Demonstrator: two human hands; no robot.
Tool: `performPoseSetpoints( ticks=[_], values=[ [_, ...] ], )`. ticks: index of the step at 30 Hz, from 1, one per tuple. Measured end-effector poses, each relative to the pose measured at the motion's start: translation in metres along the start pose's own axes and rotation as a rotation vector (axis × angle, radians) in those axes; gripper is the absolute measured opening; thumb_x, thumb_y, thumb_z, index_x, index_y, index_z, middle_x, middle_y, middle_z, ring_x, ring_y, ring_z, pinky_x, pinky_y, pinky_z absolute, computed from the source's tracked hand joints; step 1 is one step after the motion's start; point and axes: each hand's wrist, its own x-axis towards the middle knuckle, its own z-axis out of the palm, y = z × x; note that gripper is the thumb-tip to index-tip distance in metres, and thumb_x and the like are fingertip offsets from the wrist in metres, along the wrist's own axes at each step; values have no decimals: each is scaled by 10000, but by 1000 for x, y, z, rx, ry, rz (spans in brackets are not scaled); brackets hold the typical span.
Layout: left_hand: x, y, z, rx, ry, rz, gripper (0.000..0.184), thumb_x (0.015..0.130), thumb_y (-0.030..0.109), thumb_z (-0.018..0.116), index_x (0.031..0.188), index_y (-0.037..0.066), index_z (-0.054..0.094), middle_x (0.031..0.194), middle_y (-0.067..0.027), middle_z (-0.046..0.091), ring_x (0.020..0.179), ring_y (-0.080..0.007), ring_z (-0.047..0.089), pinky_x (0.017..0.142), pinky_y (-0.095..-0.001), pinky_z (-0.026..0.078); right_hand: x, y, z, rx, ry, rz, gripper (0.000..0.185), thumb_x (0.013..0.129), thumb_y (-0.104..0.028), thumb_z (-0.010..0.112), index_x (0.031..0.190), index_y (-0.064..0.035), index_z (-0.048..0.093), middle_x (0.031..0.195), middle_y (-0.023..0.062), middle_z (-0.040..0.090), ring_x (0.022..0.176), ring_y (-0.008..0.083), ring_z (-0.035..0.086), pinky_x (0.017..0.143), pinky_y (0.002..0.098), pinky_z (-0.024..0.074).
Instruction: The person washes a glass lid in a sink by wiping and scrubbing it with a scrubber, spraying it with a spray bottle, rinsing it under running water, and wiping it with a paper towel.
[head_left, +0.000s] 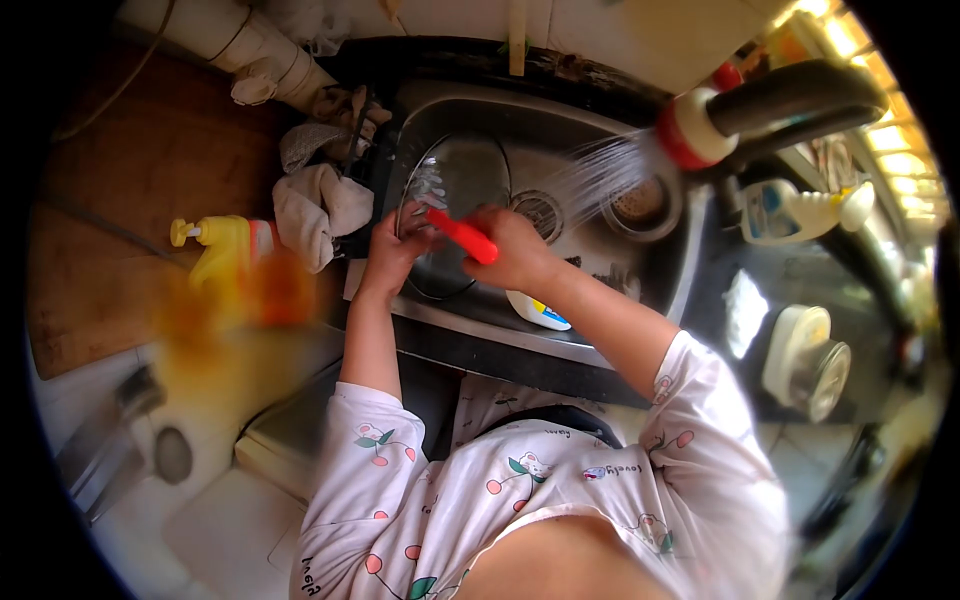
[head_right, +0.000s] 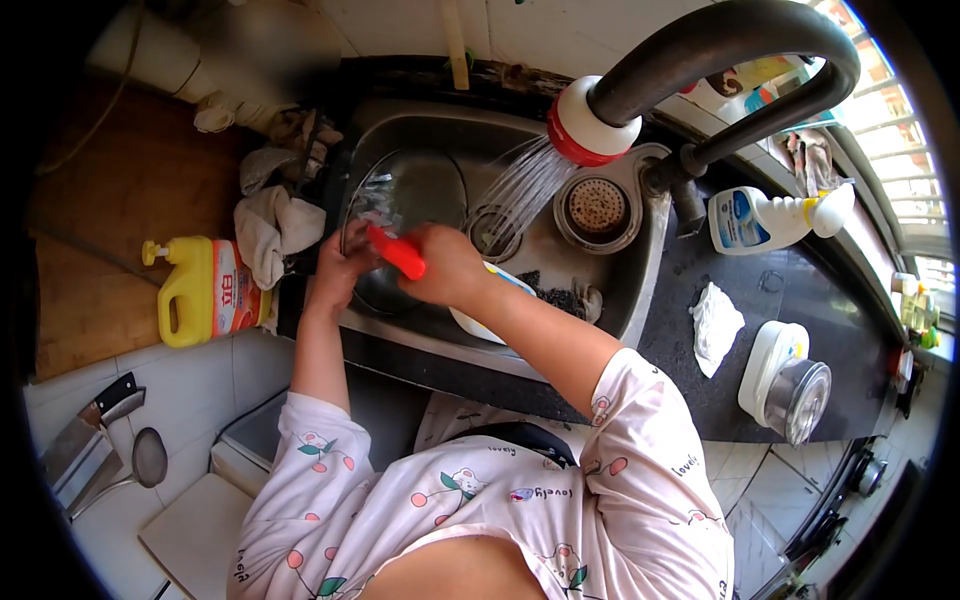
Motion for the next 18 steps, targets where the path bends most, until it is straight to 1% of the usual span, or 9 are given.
performPoseSetpoints(
  ticks=[2,5,8,11,14,17,18],
  values=[
    [0,1,2,-20,13,-7,439,816,-26,548,1238,-5,429,1067,-117,589,950,-205,603,780,-311,507,1,-1,0,-9,-17,40,259,584,-193,631,793,-41,613,825,186,597,794,362,576,702,425,467],
    [1,2,4,-45,9,-12,433,827,-28,540,1243,-6,421,1078,-112,589,952,-205,602,782,-312,511,3,-5,-4,-4,30,2,251,584,-186,626,789,-41,614,823,186,595,795,363,576,692,423,468],
    [-2,7,4,-33,5,15,423,837,-31,525,1245,-16,415,1104,-114,579,956,-209,601,788,-316,514,2,-12,-11,8,-14,17,257,583,-184,623,799,-44,613,814,183,592,788,365,572,676,420,468],
    [-11,33,7,-2,12,36,411,845,-34,513,1242,-38,405,1131,-130,566,964,-218,600,794,-321,515,-1,-14,-12,17,42,-37,253,576,-161,625,799,-41,615,798,174,591,767,371,570,664,415,471],
    [-15,55,12,50,16,57,406,850,-29,515,1237,-55,397,1165,-149,542,975,-227,595,803,-327,514,-5,-30,-22,146,136,-105,229,572,-130,624,781,-36,614,783,164,592,743,372,570,659,411,474],
    [-16,62,16,111,-20,69,397,855,-25,514,1233,-56,398,1198,-154,519,990,-233,587,810,-330,512,-5,-39,-26,192,198,-141,222,572,-108,619,783,-36,614,779,161,594,742,372,570,659,407,476],
    [-16,60,15,119,-44,65,392,856,-26,512,1231,-52,402,1198,-150,517,995,-234,585,813,-330,510,-5,-40,-30,181,173,-87,234,575,-110,619,798,-39,613,786,160,594,751,369,570,663,405,476]
  ],
)
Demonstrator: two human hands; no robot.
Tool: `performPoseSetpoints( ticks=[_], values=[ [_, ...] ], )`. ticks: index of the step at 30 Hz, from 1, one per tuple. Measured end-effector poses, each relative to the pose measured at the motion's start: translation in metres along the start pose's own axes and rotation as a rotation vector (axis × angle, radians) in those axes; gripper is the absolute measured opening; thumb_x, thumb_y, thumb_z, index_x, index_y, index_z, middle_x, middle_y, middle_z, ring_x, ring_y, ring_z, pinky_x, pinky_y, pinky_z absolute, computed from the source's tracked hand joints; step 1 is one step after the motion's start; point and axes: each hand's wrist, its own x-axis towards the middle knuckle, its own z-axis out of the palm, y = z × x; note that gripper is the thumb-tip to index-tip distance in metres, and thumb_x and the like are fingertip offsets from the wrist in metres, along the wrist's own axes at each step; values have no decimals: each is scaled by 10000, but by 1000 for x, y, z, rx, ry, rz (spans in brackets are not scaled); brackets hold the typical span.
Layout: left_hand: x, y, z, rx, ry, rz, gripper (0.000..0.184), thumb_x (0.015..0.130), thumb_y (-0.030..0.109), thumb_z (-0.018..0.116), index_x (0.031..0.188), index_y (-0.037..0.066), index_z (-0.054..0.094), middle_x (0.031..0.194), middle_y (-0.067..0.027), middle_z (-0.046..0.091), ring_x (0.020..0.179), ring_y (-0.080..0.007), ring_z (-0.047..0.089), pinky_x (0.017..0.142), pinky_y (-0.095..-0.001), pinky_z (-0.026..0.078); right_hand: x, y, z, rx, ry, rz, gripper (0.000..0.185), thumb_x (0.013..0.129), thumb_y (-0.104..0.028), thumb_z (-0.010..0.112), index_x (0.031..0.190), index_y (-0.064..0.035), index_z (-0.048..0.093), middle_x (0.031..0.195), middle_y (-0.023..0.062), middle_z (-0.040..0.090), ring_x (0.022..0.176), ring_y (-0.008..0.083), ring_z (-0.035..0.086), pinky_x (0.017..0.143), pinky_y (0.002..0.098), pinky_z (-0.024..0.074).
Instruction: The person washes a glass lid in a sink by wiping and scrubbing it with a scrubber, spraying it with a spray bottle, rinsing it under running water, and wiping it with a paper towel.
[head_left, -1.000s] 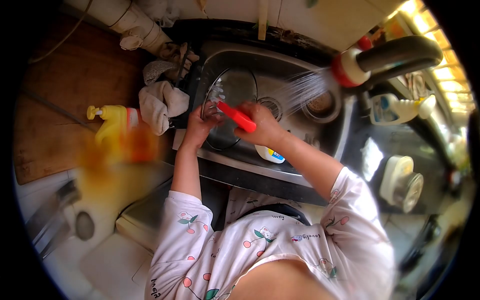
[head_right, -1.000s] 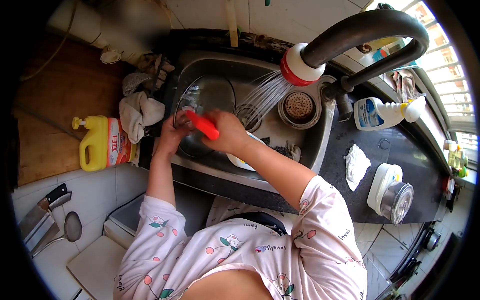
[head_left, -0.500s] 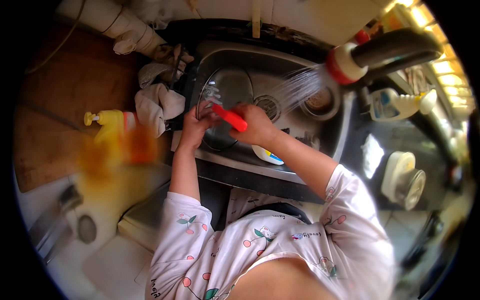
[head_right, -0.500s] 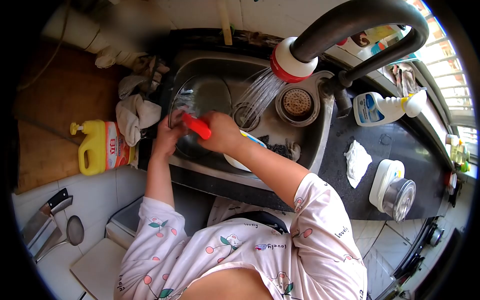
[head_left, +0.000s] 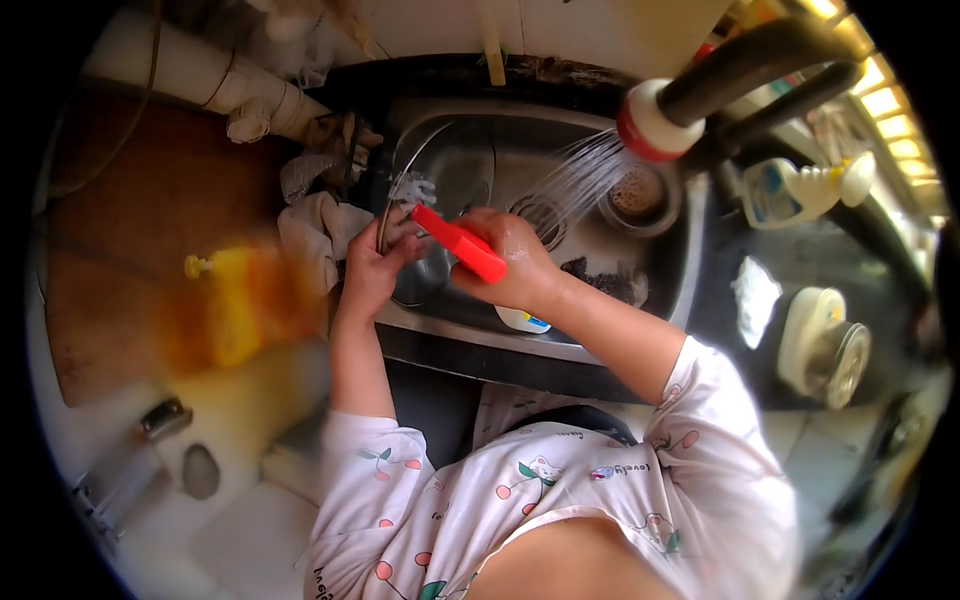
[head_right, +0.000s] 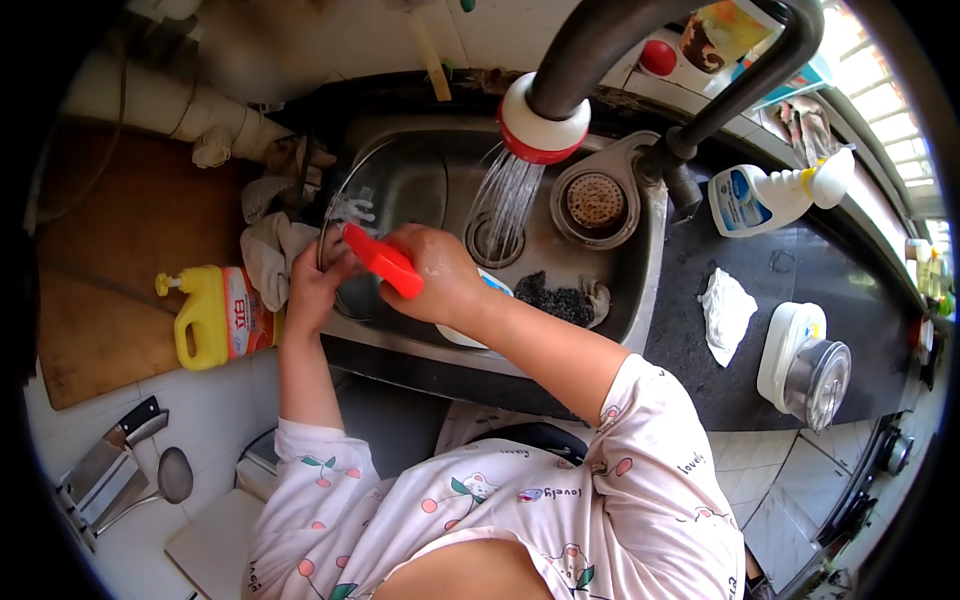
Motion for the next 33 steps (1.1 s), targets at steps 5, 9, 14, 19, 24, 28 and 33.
performPoseSetpoints(
  ticks=[5,9,14,19,24,28,33],
  values=[
    [-5,6,9,17,-74,19,375,860,-40,493,1226,-38,412,1153,-142,534,1016,-244,574,826,-333,502,0,0,-11,-62,10,139,268,585,-111,622,845,-49,615,803,159,591,764,362,568,671,398,474],
    [-9,7,11,-24,-106,43,374,863,-28,497,1227,-35,412,1148,-152,534,1024,-257,570,839,-339,494,-1,3,-9,22,192,7,216,591,-101,613,799,-43,610,763,168,580,738,368,564,649,406,467],
    [-17,13,14,-28,-71,63,385,873,27,516,1237,-33,407,1155,-170,542,1012,-270,578,846,-347,486,2,-2,-17,-18,91,138,251,596,-102,614,842,-54,610,790,154,583,774,354,568,668,396,469],
    [-25,16,13,-23,-31,67,426,869,96,556,1245,-31,403,1125,-180,567,994,-281,589,845,-357,484,5,-5,-14,34,199,44,210,604,-113,613,806,-55,606,776,149,586,749,360,569,651,403,470],
    [-30,15,12,4,-5,80,459,865,119,566,1258,-33,385,1133,-195,560,996,-301,587,844,-378,485,7,-5,-14,19,174,61,185,608,-118,615,781,-53,604,771,152,585,744,367,568,645,412,468],
    [-30,14,11,-26,-17,81,443,867,111,565,1253,-32,401,1115,-183,570,991,-281,590,844,-368,486,3,-6,-11,-3,140,21,241,594,-112,633,822,-41,599,774,154,580,742,359,562,649,396,466],
    [-28,10,17,-31,28,107,396,867,51,541,1233,-38,420,1093,-159,580,972,-255,599,829,-359,495,-4,-14,-3,-108,-56,22,290,587,-137,658,860,-54,605,762,149,583,756,350,566,657,393,470]
  ],
)
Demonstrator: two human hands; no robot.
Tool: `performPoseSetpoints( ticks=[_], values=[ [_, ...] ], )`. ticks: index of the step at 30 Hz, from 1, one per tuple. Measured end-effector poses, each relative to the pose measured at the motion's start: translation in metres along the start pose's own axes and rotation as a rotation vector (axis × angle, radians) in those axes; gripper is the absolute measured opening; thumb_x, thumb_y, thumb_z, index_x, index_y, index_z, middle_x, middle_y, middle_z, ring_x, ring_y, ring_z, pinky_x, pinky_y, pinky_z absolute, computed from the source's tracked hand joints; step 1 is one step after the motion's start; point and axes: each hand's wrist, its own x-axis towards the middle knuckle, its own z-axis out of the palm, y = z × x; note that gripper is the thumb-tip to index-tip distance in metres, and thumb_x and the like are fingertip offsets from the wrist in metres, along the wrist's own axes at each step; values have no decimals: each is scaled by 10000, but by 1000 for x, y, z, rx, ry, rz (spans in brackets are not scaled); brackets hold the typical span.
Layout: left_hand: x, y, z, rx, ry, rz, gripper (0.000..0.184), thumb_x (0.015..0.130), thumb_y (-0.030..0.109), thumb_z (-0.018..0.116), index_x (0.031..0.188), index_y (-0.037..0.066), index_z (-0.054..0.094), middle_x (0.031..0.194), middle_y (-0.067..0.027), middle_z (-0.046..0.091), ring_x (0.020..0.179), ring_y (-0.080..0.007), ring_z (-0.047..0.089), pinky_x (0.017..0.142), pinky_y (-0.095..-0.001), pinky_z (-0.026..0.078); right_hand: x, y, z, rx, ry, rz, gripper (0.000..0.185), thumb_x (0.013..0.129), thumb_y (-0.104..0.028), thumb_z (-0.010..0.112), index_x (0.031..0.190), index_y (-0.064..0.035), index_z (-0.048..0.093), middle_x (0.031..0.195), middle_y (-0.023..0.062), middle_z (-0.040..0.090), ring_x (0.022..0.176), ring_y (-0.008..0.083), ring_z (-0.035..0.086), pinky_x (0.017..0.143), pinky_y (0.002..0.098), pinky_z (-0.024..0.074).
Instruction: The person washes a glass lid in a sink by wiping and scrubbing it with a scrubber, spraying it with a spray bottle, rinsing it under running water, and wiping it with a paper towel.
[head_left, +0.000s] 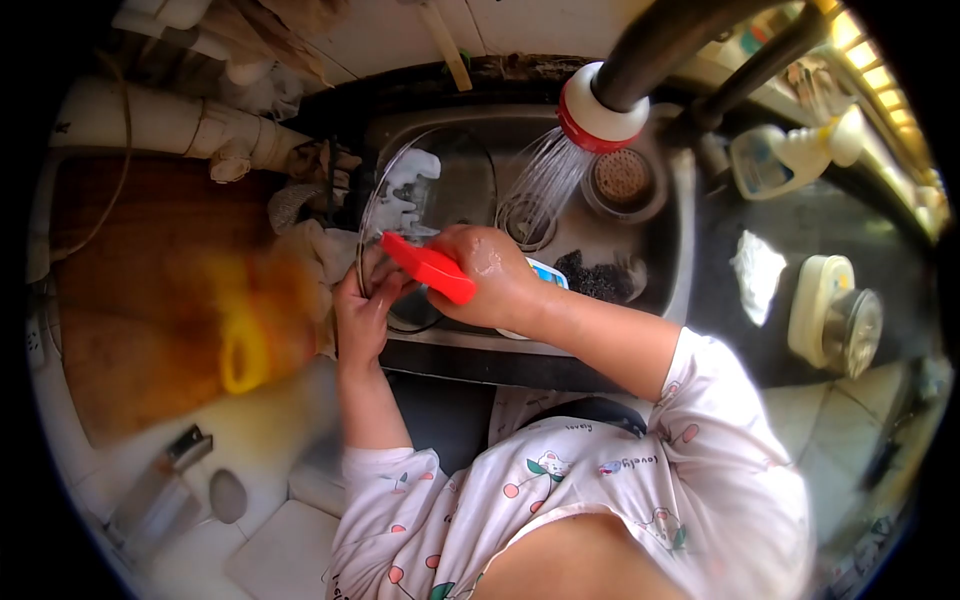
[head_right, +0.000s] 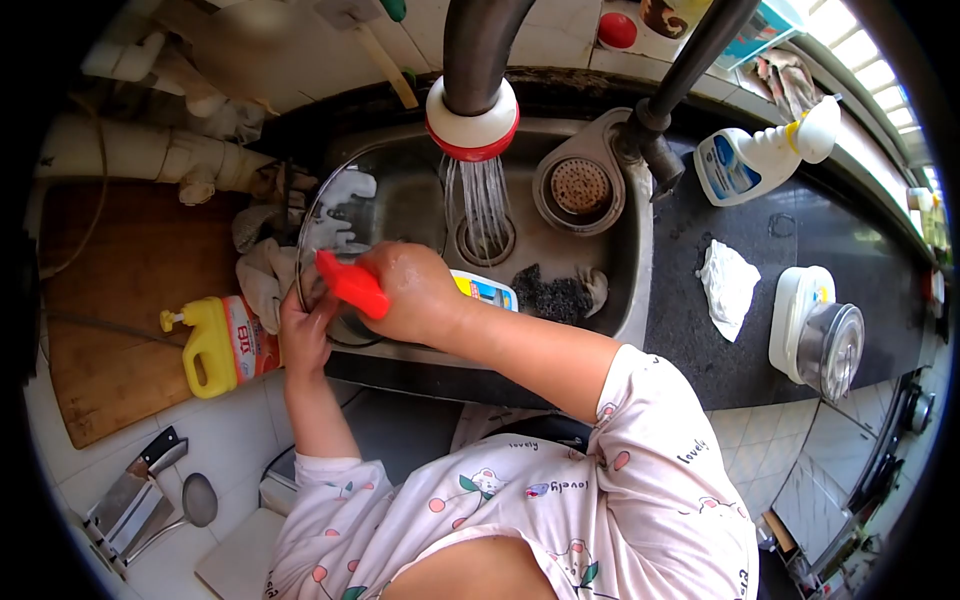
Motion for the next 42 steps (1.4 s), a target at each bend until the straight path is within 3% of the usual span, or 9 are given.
performPoseSetpoints(
  ticks=[16,21,26,30,32,36,38,41,42],
  values=[
    [8,-13,3,27,16,-7,272,791,34,632,1041,-32,550,998,-85,633,882,-114,598,814,-243,451,-9,-6,-5,-1,10,-9,258,648,-184,624,871,-56,609,777,157,593,743,351,582,634,415,470],
    [8,-16,7,-68,35,-57,304,816,28,589,1097,-35,493,1043,-149,611,919,-212,614,806,-304,481,-29,-15,-22,99,0,-101,393,602,-143,680,970,-46,586,904,152,597,829,351,586,694,396,489],
    [7,-38,-2,-193,17,-152,379,871,119,535,1200,-30,422,1163,-199,541,992,-339,583,831,-406,496,-84,-22,-98,95,267,-387,451,575,-88,712,994,-13,564,961,164,606,851,321,606,711,378,499],
    [0,-78,-25,-541,4,-198,413,879,48,484,1277,72,379,1258,-211,463,1069,-345,538,890,-430,472,-153,-38,-181,233,651,24,173,826,-145,512,885,13,555,935,114,574,599,148,522,540,229,414],
    [-4,-99,-43,-814,-39,-241,428,892,64,474,1305,103,368,1314,-181,418,1134,-339,490,927,-417,453,-175,-39,-215,145,880,-56,318,705,-92,576,985,55,546,993,137,574,596,88,495,617,195,403],
    [-19,-83,-35,-548,356,-390,419,902,58,450,1309,109,365,1383,-174,322,1221,-357,391,951,-431,435,-208,-31,-270,-137,1205,115,558,641,-26,577,1175,75,453,1041,162,584,621,82,483,637,208,418],
    [-38,-90,-64,-950,47,-308,408,903,50,444,1302,102,373,1386,-168,319,1225,-358,385,962,-435,426,-201,-20,-284,-252,1285,97,590,657,-14,577,1226,37,428,1044,134,590,641,91,506,625,227,443],
    [-40,-25,-6,-754,681,-406,392,903,39,440,1289,78,382,1391,-158,315,1231,-346,382,983,-438,407,-208,23,-313,-453,1381,59,470,695,-34,588,1155,20,508,1005,101,613,666,110,567,626,245,476],
    [-44,-33,-19,-826,571,-378,390,902,37,440,1286,70,382,1393,-157,311,1236,-341,376,988,-435,402,-213,37,-324,-518,1386,82,412,705,-34,588,1110,19,539,975,97,623,667,113,581,631,244,481]
  ],
)
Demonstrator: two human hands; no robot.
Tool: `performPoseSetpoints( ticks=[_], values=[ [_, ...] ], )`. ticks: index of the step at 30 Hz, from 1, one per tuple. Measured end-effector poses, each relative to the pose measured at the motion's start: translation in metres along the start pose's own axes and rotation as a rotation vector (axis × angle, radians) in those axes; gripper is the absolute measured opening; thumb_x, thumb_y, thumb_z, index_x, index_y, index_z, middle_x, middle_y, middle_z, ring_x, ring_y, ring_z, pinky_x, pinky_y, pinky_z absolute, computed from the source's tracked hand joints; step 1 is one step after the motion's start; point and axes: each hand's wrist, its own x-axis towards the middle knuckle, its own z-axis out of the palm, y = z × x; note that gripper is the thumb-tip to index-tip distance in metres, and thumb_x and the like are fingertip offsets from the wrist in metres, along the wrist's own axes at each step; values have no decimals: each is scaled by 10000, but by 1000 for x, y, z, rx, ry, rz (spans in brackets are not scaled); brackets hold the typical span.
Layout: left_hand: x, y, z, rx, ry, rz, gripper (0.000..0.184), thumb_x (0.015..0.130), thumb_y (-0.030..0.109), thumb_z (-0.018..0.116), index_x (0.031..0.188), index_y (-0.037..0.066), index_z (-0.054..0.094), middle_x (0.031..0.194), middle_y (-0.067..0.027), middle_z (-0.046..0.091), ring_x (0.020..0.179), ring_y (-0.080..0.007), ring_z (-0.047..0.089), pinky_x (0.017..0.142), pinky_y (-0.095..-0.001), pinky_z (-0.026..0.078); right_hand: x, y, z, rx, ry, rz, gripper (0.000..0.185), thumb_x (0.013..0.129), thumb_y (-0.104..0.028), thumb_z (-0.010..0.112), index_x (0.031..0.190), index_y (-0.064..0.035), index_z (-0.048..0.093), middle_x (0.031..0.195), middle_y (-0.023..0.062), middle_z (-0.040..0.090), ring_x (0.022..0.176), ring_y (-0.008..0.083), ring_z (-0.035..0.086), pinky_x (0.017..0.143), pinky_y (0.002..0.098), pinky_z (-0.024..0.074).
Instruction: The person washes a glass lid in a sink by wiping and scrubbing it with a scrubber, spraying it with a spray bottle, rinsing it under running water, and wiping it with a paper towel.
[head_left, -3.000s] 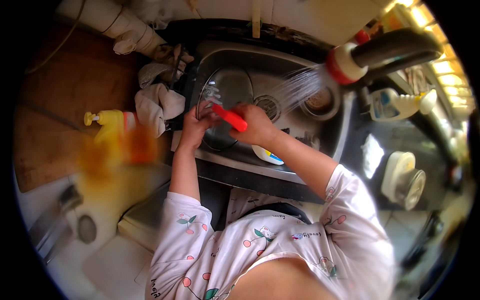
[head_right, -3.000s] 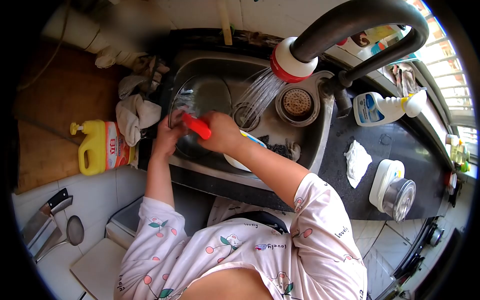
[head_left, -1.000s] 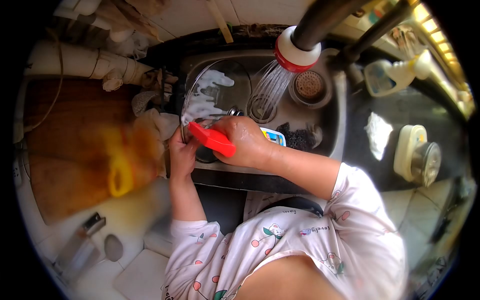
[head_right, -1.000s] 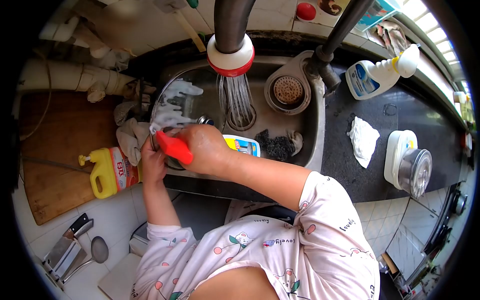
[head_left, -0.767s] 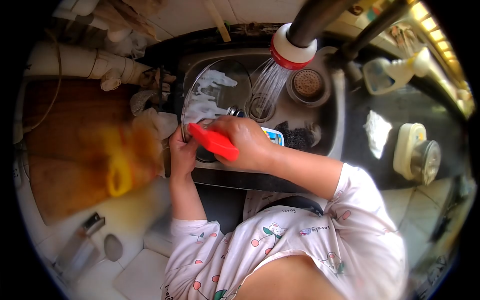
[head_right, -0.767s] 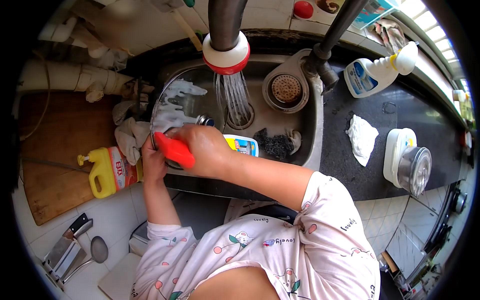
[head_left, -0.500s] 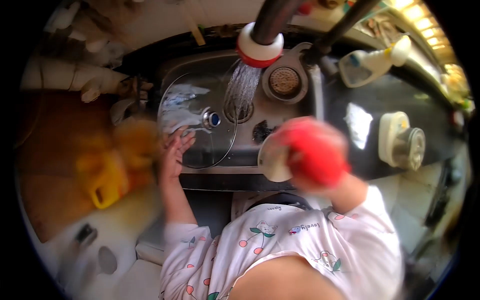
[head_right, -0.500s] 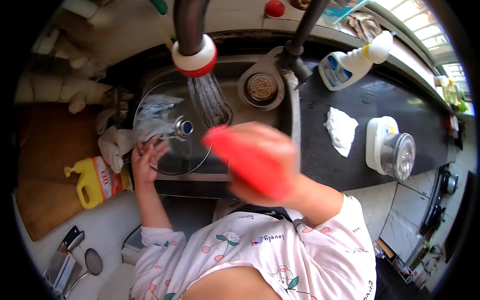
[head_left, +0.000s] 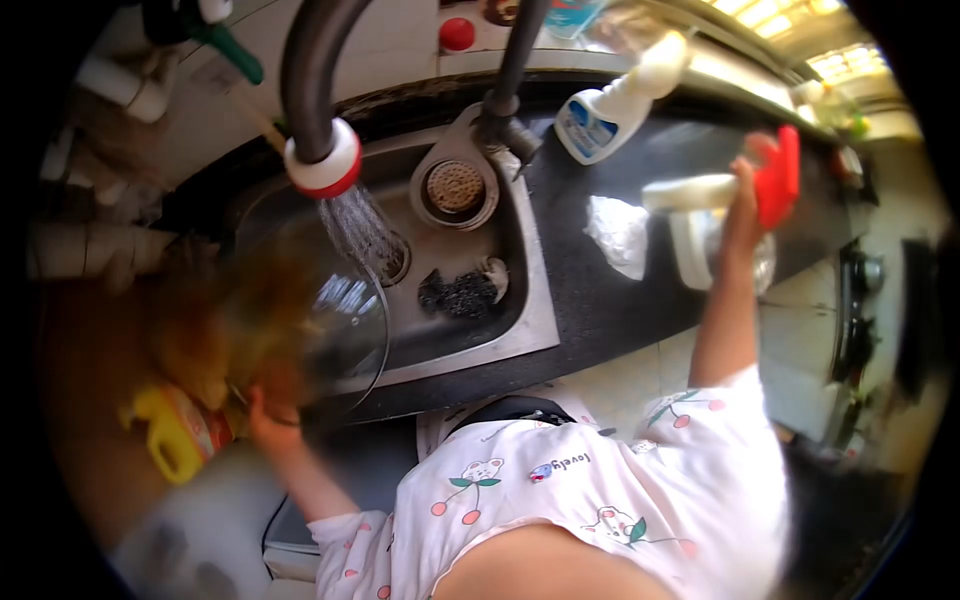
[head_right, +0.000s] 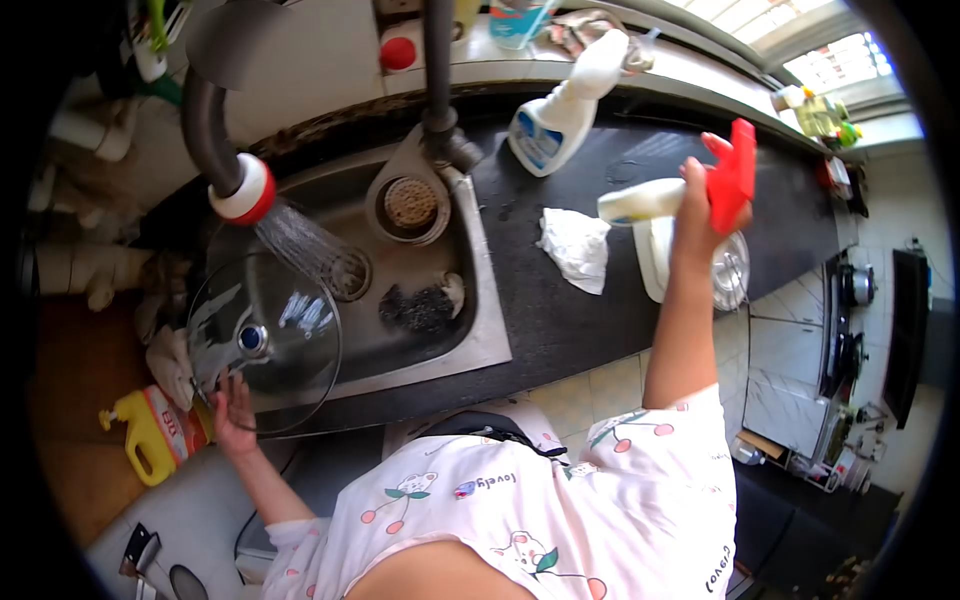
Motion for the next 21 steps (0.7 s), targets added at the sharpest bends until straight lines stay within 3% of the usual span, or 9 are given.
performPoseSetpoints(
  ticks=[2,7,9,13,15,17,19,20,21],
  values=[
    [11,11,-31,34,-114,35,418,896,43,458,1301,69,357,1387,-155,324,1234,-334,381,982,-414,410,11,24,9,-2,45,-16,302,718,-26,585,1016,23,596,910,89,642,669,121,604,640,240,489],
    [4,7,-25,118,-106,28,474,883,67,491,1324,90,318,1327,-177,404,1195,-338,426,957,-405,424,30,80,22,67,5,31,299,766,-71,633,1041,34,579,945,99,633,730,129,606,653,245,505],
    [9,6,-31,89,-129,15,469,880,63,492,1319,99,331,1322,-182,409,1199,-342,421,962,-412,418,25,75,26,3,-19,135,403,768,-97,679,1113,49,530,1016,121,615,882,159,601,733,260,506],
    [32,6,-59,48,-354,57,447,877,53,491,1301,113,364,1315,-202,410,1178,-367,442,953,-435,422,19,81,20,-33,55,183,554,741,-137,733,1193,35,463,1075,113,569,948,182,569,846,305,451],
    [40,4,-62,613,-311,330,441,879,49,484,1300,109,367,1310,-219,408,1163,-377,455,950,-439,423,6,90,8,-14,37,117,559,741,-152,738,1185,24,449,1071,96,552,933,180,565,817,285,449],
    [29,1,-38,296,-351,176,442,881,54,482,1304,103,362,1313,-222,402,1158,-375,459,948,-436,425,-47,83,14,-130,316,167,487,745,-168,737,1121,-13,468,997,56,561,850,140,559,754,236,441],
    [40,-4,-46,602,-337,310,455,884,65,485,1315,98,343,1320,-221,393,1152,-371,466,946,-432,427,-115,71,30,79,103,388,363,755,-172,727,1013,-47,504,884,10,554,761,92,529,690,190,424],
    [43,-6,-47,685,-341,341,463,885,70,487,1321,96,333,1323,-220,388,1149,-369,469,944,-430,428,-138,38,57,203,-21,315,252,762,-166,720,905,-69,537,793,-15,536,685,66,495,637,172,414],
    [45,-8,-49,768,-342,374,471,885,75,488,1326,94,324,1326,-219,384,1147,-367,472,943,-427,429,-145,12,71,216,-329,338,169,771,-153,707,817,-61,573,763,-3,557,657,73,512,612,189,430]
  ],
)
